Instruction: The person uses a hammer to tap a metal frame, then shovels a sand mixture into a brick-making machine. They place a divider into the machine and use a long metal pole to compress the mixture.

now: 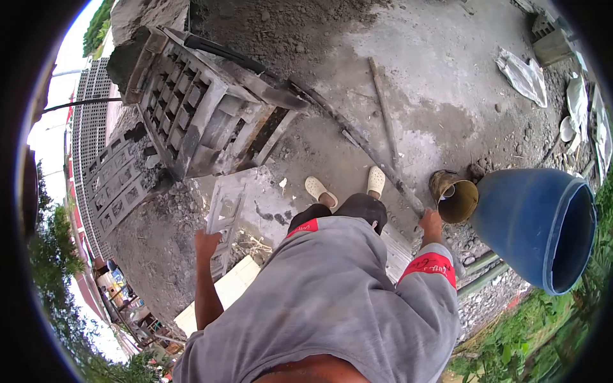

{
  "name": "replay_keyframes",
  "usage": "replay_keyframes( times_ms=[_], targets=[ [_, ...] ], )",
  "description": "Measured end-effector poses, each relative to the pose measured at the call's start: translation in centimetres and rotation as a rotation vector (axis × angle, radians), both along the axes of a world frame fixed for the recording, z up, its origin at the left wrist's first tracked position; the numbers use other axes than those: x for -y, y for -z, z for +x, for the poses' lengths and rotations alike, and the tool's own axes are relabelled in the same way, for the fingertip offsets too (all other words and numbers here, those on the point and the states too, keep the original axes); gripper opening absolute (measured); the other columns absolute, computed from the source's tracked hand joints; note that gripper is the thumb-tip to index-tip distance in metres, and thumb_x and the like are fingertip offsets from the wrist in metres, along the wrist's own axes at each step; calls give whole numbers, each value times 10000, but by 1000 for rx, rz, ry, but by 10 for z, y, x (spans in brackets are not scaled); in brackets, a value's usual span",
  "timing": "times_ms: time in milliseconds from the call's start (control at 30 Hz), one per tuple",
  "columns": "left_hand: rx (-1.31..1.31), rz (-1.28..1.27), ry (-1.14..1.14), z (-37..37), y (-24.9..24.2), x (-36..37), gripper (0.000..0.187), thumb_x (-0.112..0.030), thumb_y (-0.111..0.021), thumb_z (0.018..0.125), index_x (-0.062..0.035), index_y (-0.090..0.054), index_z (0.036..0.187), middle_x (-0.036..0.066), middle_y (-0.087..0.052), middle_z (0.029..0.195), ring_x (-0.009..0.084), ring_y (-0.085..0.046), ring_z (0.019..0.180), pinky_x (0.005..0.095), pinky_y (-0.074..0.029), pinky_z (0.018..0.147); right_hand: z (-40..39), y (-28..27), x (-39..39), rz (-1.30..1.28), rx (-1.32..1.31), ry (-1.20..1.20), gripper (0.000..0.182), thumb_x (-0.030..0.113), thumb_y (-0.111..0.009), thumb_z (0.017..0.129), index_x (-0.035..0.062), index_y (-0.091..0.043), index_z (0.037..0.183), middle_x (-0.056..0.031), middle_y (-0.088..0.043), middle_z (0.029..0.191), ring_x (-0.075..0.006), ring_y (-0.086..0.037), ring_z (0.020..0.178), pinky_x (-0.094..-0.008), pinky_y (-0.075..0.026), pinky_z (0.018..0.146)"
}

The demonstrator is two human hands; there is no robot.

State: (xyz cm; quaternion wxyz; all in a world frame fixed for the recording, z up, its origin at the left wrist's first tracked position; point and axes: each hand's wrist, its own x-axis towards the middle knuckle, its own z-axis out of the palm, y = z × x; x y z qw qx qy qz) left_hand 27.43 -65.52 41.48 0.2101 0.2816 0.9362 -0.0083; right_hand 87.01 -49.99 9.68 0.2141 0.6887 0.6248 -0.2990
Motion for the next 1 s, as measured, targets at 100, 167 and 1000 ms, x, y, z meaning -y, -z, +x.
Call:
replay_keyframes(
  times_ms=[100,167,1000],
  targets=[
    [7,-64,-43,1,6,-5,309,-217,-617,613,25,-637,804,228,-618,728,364,-617,736,405,-465,632,-4,-22,-12,-108,-30,11,321,214,-666,611,44,-642,882,-203,-629,872,-350,-610,852,-399,-499,732],
    [43,-22,-13,-10,26,2,318,-227,-614,613,24,-636,806,229,-618,734,368,-614,744,409,-467,636,0,-31,-22,-148,-32,-4,366,258,-692,597,29,-648,879,-200,-635,861,-337,-619,840,-388,-501,722],
    [127,-71,-111,-103,101,33,322,-266,-540,644,-39,-626,855,198,-623,894,371,-594,852,442,-476,755,-116,-215,-55,-122,193,-62,410,194,-617,555,-54,-634,881,-208,-642,843,-305,-636,827,-363,-500,696]
  ],
)
